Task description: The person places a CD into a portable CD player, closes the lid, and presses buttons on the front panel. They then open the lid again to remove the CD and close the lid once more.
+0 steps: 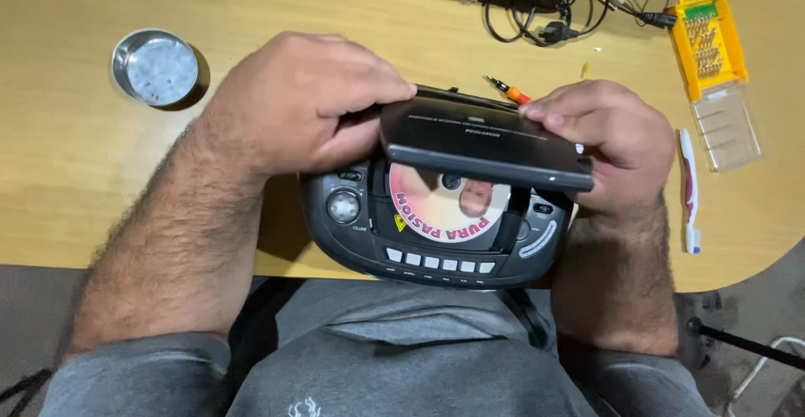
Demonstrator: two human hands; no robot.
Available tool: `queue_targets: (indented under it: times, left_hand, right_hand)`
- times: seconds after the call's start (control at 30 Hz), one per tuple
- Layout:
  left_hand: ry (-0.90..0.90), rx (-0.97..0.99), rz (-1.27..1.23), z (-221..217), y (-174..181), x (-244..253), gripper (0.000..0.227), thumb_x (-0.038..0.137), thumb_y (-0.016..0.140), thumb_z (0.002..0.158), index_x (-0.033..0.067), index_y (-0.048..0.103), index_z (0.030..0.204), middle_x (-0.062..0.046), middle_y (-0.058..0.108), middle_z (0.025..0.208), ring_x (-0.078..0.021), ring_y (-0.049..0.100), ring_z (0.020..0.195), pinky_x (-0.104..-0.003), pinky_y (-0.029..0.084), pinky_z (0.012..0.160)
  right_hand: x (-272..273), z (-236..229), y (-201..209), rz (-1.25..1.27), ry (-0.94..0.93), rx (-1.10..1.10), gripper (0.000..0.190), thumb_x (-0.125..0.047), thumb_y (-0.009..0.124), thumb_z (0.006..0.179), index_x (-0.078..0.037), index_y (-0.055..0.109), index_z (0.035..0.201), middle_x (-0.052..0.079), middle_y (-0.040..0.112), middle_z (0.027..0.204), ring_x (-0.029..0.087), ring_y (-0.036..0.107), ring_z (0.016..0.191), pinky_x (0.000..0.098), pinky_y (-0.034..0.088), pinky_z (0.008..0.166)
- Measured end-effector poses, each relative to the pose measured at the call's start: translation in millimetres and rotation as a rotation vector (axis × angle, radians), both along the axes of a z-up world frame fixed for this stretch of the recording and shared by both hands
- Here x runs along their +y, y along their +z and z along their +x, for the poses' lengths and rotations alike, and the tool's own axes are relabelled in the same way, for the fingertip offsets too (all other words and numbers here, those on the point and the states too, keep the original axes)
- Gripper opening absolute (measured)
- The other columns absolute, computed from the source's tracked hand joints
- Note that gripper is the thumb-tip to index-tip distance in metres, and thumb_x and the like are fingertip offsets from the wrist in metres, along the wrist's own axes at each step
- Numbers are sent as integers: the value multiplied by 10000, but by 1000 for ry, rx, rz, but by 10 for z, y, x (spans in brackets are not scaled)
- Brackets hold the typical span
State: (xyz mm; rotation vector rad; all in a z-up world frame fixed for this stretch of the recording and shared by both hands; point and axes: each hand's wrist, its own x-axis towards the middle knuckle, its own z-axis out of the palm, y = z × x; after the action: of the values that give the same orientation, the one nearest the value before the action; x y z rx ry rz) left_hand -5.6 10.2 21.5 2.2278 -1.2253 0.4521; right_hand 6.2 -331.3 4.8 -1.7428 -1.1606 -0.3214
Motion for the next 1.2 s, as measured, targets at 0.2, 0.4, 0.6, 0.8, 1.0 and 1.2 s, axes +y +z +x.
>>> queue_targets:
  times: [0.2,0.4,0.6,0.8,1.0,1.2]
  left_hand:
    - [-17,-64,-36,-42,-28,-1,178,109,740,984,46,766,1149,-61,795,1107,-270,768,1016,-409,612,837]
    - [-2,-8,-9,-84,29,-22,236,130,751,906,30,771,1118,-77,791,1119,-250,755,1077,-399,603,873]
    - [-77,171,-26,-98,41,91,719,343,914,618,23,723,1232,-126,734,1281,-288,708,1213,-422,575,946]
    - [-102,95,-58,-106,31,74,1004,760,822,559,-10,710,1194,-198,720,1278,-350,727,1174,-462,584,937]
    - [6,71,46,-185,27,40,1054,809,862,528,28,734,1224,-126,714,1322,-293,717,1179,-470,602,908]
    - [101,214,146,-250,87,12,1014,707,915,566,84,690,1334,-77,678,1400,-254,657,1259,-435,572,905]
  right_hand:
    - [9,26,103,-62,95,-35,117,58,694,877,124,604,911,334,643,949,449,706,936,554,664,906]
    - [3,-11,213,-197,39,-63,116,193,646,867,82,651,837,279,690,1005,432,726,968,508,642,914]
    - [-109,8,240,-259,70,10,193,39,753,814,-15,705,993,237,700,1150,377,733,1073,459,628,972]
    - [-140,10,256,-283,99,44,615,-456,873,663,-31,727,1082,231,694,1208,352,719,1140,444,605,1028]
    - [-150,31,187,-317,63,33,524,-306,944,705,-50,731,1110,188,707,1216,319,723,1121,427,598,1014]
    - [-159,-12,227,-399,-62,48,792,-449,951,560,-21,726,1188,169,728,1244,295,715,1176,378,564,1047]
